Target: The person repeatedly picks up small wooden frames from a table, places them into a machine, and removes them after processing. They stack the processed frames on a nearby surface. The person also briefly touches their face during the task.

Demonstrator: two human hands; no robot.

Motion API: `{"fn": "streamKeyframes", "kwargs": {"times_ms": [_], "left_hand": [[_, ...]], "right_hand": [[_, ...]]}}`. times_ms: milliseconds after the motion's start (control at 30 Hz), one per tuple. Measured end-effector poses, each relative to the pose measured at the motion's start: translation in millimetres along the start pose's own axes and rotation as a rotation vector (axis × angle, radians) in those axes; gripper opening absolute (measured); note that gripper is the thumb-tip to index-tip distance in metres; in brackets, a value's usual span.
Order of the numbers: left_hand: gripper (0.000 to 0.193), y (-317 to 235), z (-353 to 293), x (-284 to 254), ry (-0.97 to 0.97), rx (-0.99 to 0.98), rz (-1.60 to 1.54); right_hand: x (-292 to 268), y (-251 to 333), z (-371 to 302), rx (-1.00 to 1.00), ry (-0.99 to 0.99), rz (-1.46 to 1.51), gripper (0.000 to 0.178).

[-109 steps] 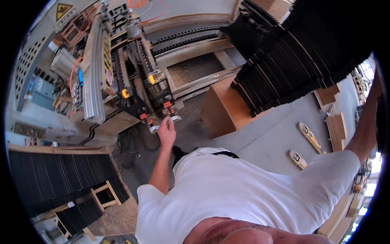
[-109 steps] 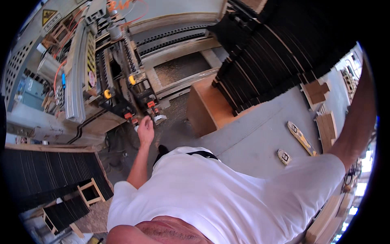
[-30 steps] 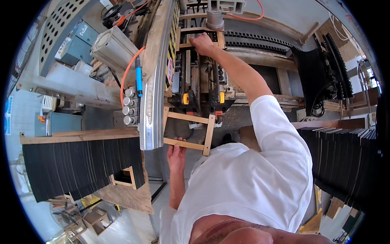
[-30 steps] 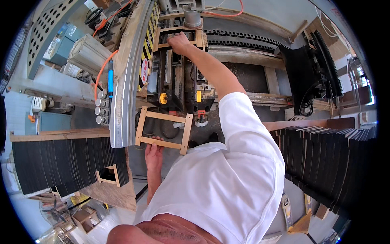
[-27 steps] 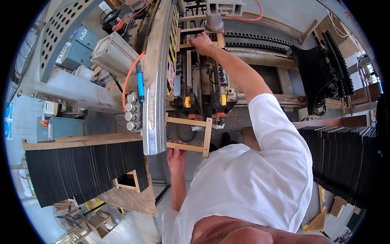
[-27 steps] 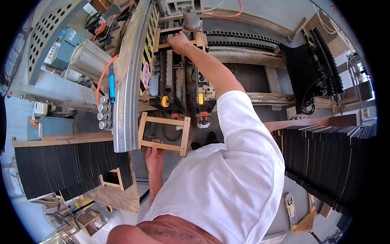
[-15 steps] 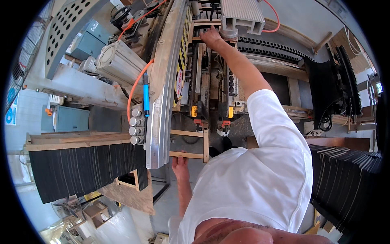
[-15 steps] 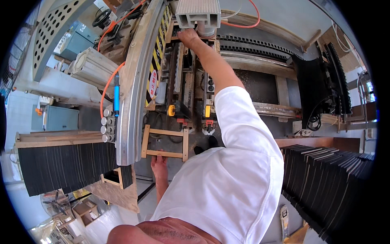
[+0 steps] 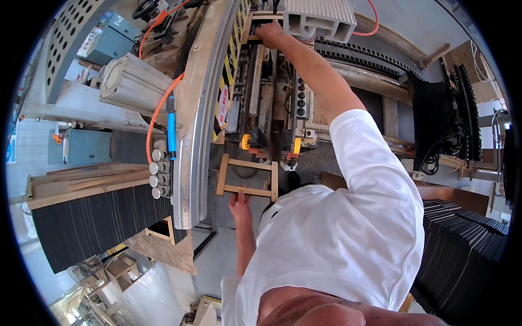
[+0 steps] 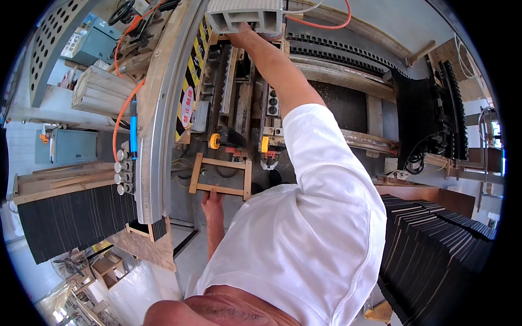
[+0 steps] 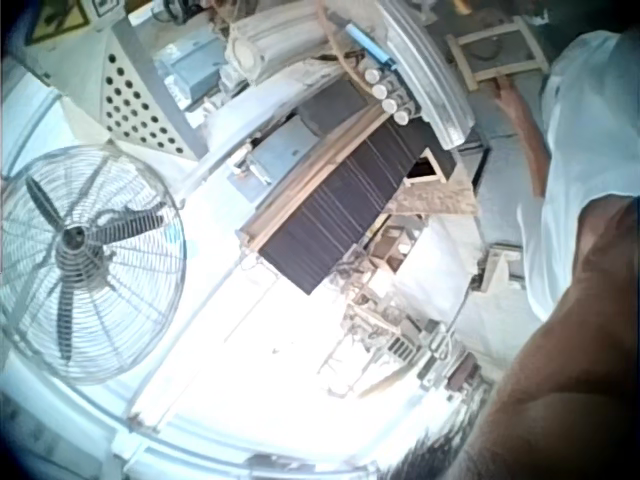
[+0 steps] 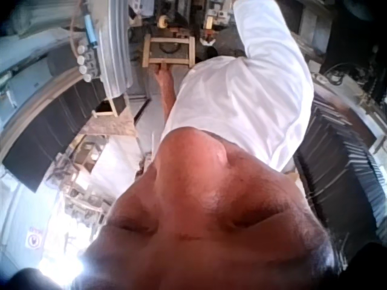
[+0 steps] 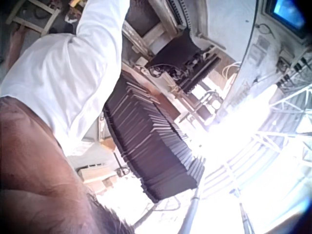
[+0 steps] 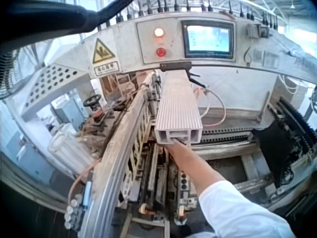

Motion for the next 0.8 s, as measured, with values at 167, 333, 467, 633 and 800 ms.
{"fn": "streamKeyframes", "kwargs": {"times_ms": [167,333,467,633,800], "left_hand": [[0.023,10,3,11,0.012,-0.025,0.018],[0.023,22,6,12,0.026,-0.020,0.050],[0.025,25,3,16,0.022,-0.003,0.066],[0.028,26,0,11,0.039,-0.003,0.123],[0.026,30,-1,14,0.060,-0.058,0.156]], "right_hand": [[37,-1,15,0.034,0.005,0.076,0.022],[24,-4,1,0.029,-0.022,0.075,0.023],[21,-14,-4,0.051,0.026,0.045,0.024],[28,-15,-4,0.068,0.047,0.040,0.025],[21,0,16,0.085,0.073,0.070,0.027]]}}
Point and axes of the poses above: each hand's wrist, its own z-axis towards the middle knuckle, its own x-axis out of the palm, y = z × x, the point moved 4 cm from there along z, towards the middle knuckle, and after that the axes turned 6 degrees about x, right-handed, at the moved point
